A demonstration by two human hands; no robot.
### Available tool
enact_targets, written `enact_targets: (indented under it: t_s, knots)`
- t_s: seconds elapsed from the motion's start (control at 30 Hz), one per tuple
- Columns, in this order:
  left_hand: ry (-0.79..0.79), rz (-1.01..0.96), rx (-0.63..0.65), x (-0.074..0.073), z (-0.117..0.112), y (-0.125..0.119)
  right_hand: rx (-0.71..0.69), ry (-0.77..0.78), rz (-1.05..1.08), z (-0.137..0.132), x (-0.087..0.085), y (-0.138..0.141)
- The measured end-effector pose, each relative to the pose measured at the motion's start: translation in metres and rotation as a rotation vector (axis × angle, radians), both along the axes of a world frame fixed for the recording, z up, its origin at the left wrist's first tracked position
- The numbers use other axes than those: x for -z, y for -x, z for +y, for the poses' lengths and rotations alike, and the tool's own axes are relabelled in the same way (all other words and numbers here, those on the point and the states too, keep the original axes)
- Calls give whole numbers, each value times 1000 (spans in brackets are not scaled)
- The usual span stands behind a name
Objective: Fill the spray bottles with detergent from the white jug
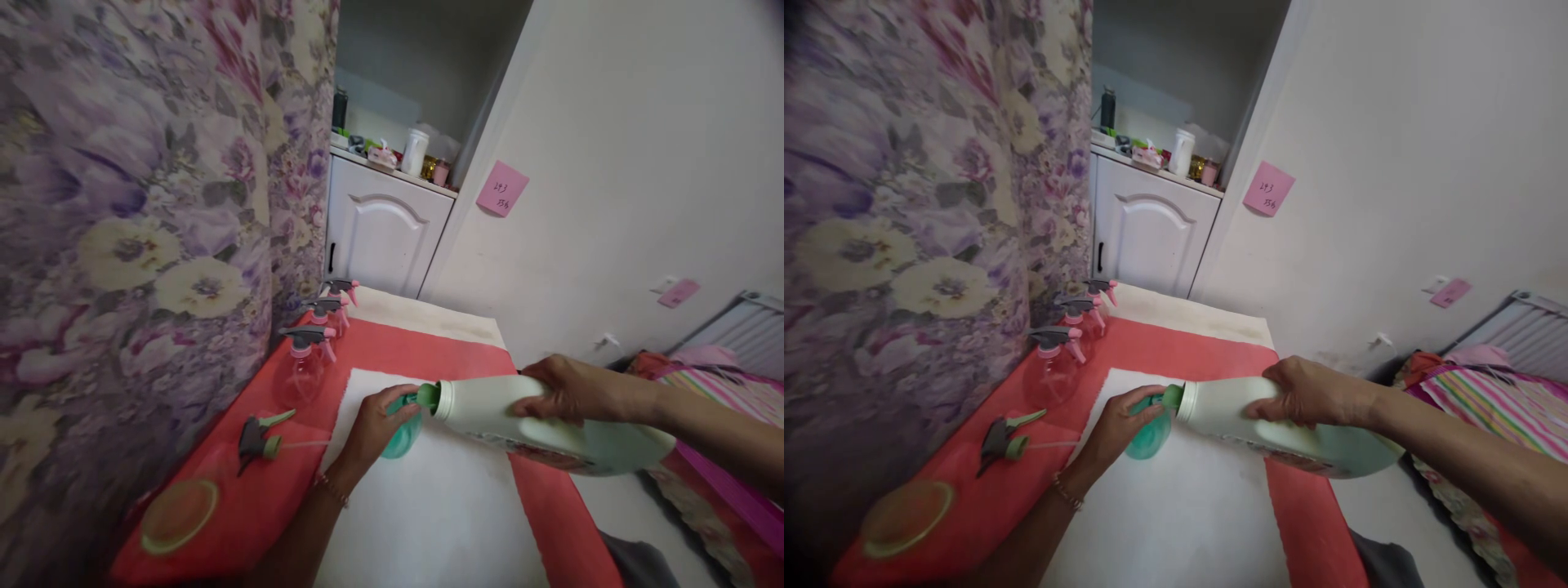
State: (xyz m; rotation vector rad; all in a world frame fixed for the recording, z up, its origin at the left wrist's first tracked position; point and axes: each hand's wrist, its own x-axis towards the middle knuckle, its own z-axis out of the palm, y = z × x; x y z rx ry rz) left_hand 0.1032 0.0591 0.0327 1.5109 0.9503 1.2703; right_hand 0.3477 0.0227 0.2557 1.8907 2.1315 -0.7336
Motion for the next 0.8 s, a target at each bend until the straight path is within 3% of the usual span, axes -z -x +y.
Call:
enact_targets:
  t_s: [0.8]
  knots:
    - [-4, 10, -4, -3, -1, 0, 0, -10, -33, 2, 2, -2]
